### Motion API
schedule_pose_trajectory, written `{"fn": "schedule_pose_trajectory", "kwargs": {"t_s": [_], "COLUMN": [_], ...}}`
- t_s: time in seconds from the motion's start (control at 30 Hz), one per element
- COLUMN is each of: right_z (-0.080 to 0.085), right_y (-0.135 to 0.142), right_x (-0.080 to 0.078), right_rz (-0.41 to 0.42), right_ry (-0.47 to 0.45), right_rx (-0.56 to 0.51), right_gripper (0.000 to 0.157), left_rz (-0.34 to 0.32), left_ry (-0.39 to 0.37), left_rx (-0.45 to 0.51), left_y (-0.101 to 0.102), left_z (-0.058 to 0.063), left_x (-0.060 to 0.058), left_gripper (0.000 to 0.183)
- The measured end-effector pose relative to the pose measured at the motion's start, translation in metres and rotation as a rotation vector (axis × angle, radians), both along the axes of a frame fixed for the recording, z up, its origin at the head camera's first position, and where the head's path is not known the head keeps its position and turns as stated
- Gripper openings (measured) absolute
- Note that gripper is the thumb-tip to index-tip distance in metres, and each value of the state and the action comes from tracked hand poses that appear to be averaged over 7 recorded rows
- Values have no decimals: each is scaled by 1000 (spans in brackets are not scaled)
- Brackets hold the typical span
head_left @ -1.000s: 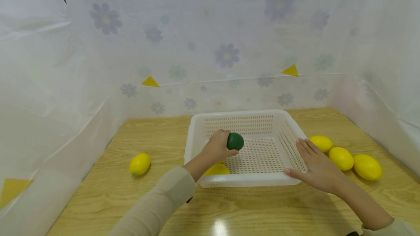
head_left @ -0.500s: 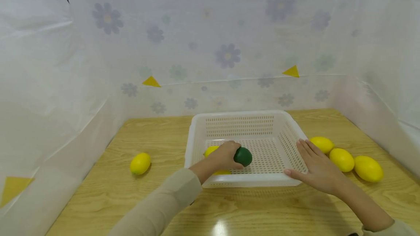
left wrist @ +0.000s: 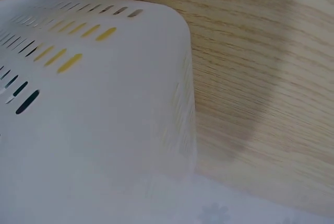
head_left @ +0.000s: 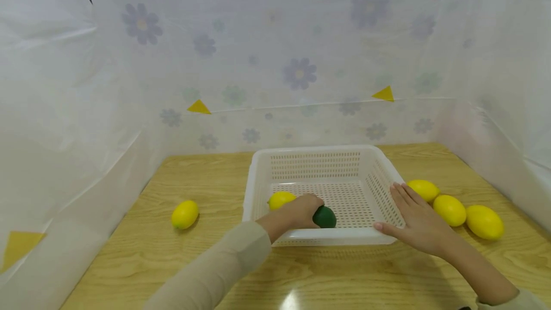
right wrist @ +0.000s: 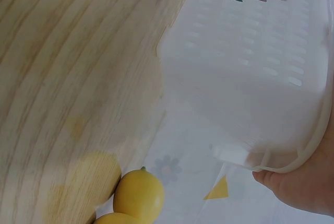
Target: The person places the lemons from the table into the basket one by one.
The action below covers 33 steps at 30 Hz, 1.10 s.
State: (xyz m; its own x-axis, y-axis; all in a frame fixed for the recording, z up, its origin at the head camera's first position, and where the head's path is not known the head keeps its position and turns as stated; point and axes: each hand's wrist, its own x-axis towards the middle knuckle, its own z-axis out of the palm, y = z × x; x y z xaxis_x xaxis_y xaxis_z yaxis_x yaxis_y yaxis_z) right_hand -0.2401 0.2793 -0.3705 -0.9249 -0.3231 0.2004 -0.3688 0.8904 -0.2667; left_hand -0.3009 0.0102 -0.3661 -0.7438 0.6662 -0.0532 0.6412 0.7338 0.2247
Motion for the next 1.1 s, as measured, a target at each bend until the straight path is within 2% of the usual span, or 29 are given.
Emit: {"fn": "schedule_pose_trajectory", "kwargs": {"t_s": [0.4, 0.6, 0.77, 0.9, 1.1], "right_z": [-2, -4, -4, -3, -1], "right_y": [1, 2, 2, 2, 2], "right_x": [0, 0, 0, 0, 0], "right_rz": [-6, -9, -7, -2, 2], "right_ry": [-5, 0, 7, 10, 3], "right_rx": [-11, -4, -1, -1, -1], "right_gripper": [96, 96, 96, 96, 96], "left_rz": [0, 4, -13, 0, 69], "left_ry": [-57, -76, -53, -41, -14], "left_rx": [-50, -54, -51, -10, 158], "left_y": [2, 2, -1, -9, -27], "left_z": [-3, 0, 3, 6, 15], "left_x": [-2, 1, 1, -2, -5], "left_gripper": [36, 35, 48, 62, 61]}}
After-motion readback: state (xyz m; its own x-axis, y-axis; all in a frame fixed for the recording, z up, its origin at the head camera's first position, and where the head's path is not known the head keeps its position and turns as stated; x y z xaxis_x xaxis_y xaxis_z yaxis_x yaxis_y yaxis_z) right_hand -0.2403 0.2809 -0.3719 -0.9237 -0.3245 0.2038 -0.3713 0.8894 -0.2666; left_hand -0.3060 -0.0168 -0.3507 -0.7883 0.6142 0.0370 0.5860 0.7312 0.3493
